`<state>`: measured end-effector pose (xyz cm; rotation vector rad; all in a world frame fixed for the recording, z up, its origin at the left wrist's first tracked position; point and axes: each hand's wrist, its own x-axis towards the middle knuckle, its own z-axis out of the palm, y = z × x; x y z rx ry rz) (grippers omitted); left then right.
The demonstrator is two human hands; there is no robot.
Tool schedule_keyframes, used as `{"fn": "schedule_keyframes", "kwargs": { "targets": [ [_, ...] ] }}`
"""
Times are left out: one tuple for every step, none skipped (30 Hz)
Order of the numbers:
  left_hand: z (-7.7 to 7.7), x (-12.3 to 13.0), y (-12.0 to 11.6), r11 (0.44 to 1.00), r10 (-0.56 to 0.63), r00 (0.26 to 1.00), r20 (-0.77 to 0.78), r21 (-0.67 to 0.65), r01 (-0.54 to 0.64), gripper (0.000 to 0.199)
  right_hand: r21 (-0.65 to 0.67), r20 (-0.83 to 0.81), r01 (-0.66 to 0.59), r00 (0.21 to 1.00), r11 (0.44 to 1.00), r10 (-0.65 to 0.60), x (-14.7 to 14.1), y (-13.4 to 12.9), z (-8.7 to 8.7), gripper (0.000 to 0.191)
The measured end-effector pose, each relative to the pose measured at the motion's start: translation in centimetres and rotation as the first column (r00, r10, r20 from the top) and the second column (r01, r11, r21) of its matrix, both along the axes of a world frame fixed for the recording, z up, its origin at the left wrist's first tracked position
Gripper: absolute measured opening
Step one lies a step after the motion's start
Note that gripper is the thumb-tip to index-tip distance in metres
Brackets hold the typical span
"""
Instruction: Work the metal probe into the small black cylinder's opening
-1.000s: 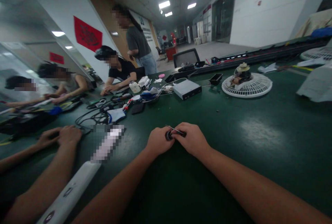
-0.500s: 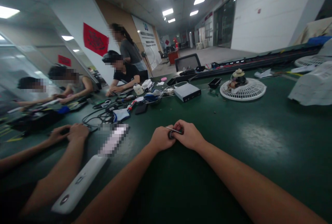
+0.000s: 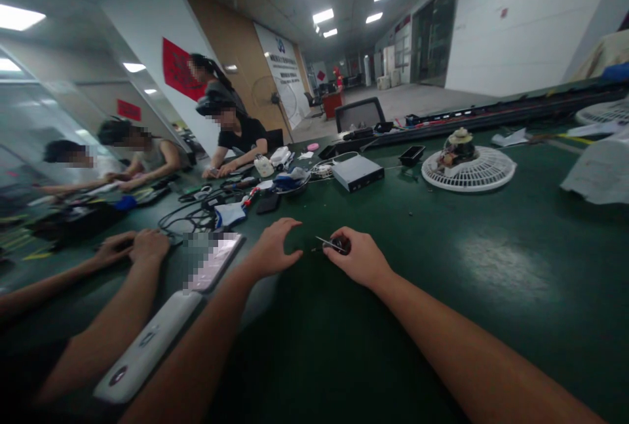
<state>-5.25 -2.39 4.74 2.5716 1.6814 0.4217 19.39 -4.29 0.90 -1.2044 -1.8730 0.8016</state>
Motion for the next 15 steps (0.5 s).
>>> {"fn": "schedule_keyframes", "kwargs": {
  "targets": [
    [0.5,-1.9,0.0,0.996,0.087,0.996,-0.014,0.015,-0.086,0.061,-0.010,0.000,0.000,1.000,1.000,0.000,0.1,0.0,0.1,0.029],
    [0.9,-4.0,-0.2,0.983,0.178,0.984,-0.024,0.036,-0.178,0.063,-0.020,-0.001,-0.003,1.000,1.000,0.003,0.1,0.0,0.1,0.030],
    [1.2,-6.3,-0.4,0.960,0.275,0.961,-0.033,0.056,-0.273,0.068,-0.029,-0.002,-0.004,1.000,1.000,0.004,0.1,0.0,0.2,0.031],
    [1.3,-8.6,-0.8,0.910,0.410,0.911,-0.045,0.083,-0.405,0.074,-0.036,-0.002,-0.007,1.000,0.999,0.007,0.1,0.0,0.3,0.031],
    [1.2,-10.9,-1.2,0.811,0.585,0.802,-0.116,0.077,-0.580,0.083,-0.042,-0.003,-0.009,1.000,0.999,0.009,0.1,0.0,0.3,0.031],
    [1.0,-13.0,-1.7,0.710,0.697,0.692,-0.188,0.041,-0.703,0.096,-0.048,-0.005,-0.010,1.000,0.999,0.010,0.1,0.0,0.3,0.031],
    [0.8,-14.8,-2.1,0.638,0.745,0.621,-0.244,-0.009,-0.770,0.108,-0.054,-0.006,-0.013,1.000,0.998,0.012,0.0,0.0,0.4,0.031],
    [0.5,-16.4,-2.5,0.578,0.769,0.570,-0.288,-0.065,-0.813,0.116,-0.060,-0.008,-0.015,1.000,0.998,0.014,0.0,0.0,0.4,0.031],
    [0.2,-17.6,-2.9,0.516,0.791,0.526,-0.312,-0.119,-0.848,0.121,-0.065,-0.009,-0.017,1.000,0.998,0.016,0.0,0.0,0.4,0.032],
    [-0.1,-18.4,-3.0,0.479,0.806,0.506,-0.306,-0.164,-0.862,0.120,-0.070,-0.010,-0.017,1.000,0.997,0.017,0.0,0.0,0.4,0.032],
    [-0.3,-18.9,-3.1,0.459,0.814,0.504,-0.290,-0.212,-0.863,0.117,-0.074,-0.009,-0.017,1.000,0.997,0.016,0.0,0.0,0.4,0.032],
    [-0.5,-19.2,-3.0,0.454,0.817,0.508,-0.273,-0.239,-0.858,0.112,-0.076,-0.009,-0.015,1.000,0.997,0.015,0.0,0.0,0.4,0.032],
    [-0.7,-19.2,-2.8,0.459,0.816,0.518,-0.256,-0.256,-0.851,0.106,-0.078,-0.007,-0.015,1.000,0.997,0.014,0.0,0.0,0.5,0.032],
    [-0.8,-19.2,-2.4,0.469,0.815,0.527,-0.240,-0.260,-0.844,0.100,-0.079,-0.005,-0.015,1.000,0.997,0.015,0.0,-0.1,0.5,0.031],
    [-0.8,-19.1,-2.1,0.481,0.814,0.536,-0.224,-0.258,-0.838,0.094,-0.080,-0.003,-0.015,1.000,0.997,0.015,0.0,-0.1,0.5,0.031]
  ]
}}
